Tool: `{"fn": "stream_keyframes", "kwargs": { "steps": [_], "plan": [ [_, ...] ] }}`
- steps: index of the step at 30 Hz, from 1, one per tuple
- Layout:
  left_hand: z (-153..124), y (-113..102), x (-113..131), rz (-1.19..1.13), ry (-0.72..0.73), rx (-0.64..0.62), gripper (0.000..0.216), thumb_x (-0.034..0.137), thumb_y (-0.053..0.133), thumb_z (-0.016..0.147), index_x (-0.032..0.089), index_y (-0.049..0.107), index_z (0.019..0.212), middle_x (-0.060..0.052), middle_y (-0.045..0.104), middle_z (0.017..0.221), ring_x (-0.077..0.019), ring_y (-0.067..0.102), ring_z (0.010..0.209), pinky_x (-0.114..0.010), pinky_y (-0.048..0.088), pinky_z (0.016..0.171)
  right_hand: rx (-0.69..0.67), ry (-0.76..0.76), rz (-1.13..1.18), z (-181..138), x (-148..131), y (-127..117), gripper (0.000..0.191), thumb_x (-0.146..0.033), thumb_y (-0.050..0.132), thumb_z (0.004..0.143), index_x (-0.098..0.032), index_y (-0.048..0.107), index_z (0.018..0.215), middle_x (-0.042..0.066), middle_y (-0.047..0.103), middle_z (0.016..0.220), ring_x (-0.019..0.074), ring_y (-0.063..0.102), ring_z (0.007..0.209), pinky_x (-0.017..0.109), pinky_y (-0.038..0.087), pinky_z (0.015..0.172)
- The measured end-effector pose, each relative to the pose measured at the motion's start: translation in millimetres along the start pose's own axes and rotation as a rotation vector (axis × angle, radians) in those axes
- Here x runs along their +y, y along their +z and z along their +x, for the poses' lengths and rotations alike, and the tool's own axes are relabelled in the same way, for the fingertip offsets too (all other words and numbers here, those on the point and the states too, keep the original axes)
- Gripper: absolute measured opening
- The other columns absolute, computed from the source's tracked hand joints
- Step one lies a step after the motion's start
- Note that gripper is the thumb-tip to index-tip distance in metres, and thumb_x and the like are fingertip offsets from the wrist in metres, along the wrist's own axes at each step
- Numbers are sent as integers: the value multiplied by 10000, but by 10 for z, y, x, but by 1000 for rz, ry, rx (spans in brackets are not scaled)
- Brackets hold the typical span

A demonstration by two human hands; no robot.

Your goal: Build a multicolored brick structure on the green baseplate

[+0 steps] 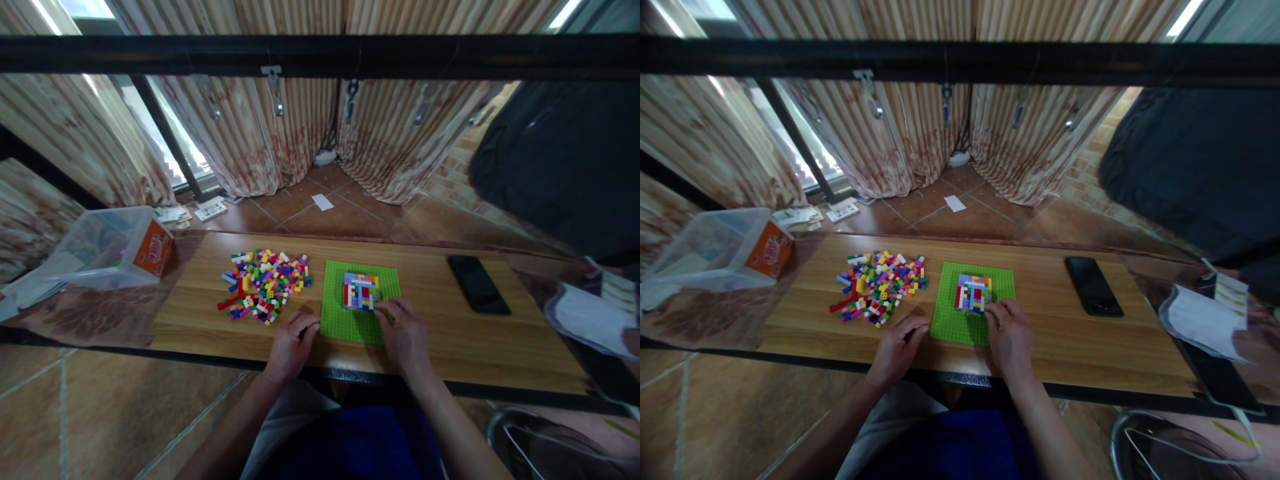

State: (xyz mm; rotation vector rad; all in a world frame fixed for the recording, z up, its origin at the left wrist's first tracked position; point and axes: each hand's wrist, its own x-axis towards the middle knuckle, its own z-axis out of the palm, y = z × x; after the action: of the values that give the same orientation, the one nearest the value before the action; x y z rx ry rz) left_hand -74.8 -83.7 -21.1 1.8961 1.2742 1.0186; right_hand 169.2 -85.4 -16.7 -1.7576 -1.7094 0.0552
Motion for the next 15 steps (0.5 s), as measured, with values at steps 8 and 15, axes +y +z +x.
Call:
{"fn": "stream_keyframes", "kwargs": {
  "steps": [8, 15],
  "plan": [
    [1, 6, -8, 14, 28, 11, 168, 257, 524, 936, 205, 684, 939, -54, 688, 894, -178, 651, 862, -299, 530, 779, -6, 28, 126, -15, 75, 27, 252, -357, 528, 895, -223, 740, 901, 71, 667, 934, 193, 615, 834, 344, 506, 764],
    [2, 12, -13, 25, 42, 13, 166, 242, 524, 935, 201, 686, 939, -48, 685, 881, -169, 650, 852, -288, 527, 774, -16, 108, 271, -35, 66, 5, 279, -399, 568, 858, -217, 728, 996, 76, 678, 949, 180, 613, 774, 318, 501, 679]
  ]
}}
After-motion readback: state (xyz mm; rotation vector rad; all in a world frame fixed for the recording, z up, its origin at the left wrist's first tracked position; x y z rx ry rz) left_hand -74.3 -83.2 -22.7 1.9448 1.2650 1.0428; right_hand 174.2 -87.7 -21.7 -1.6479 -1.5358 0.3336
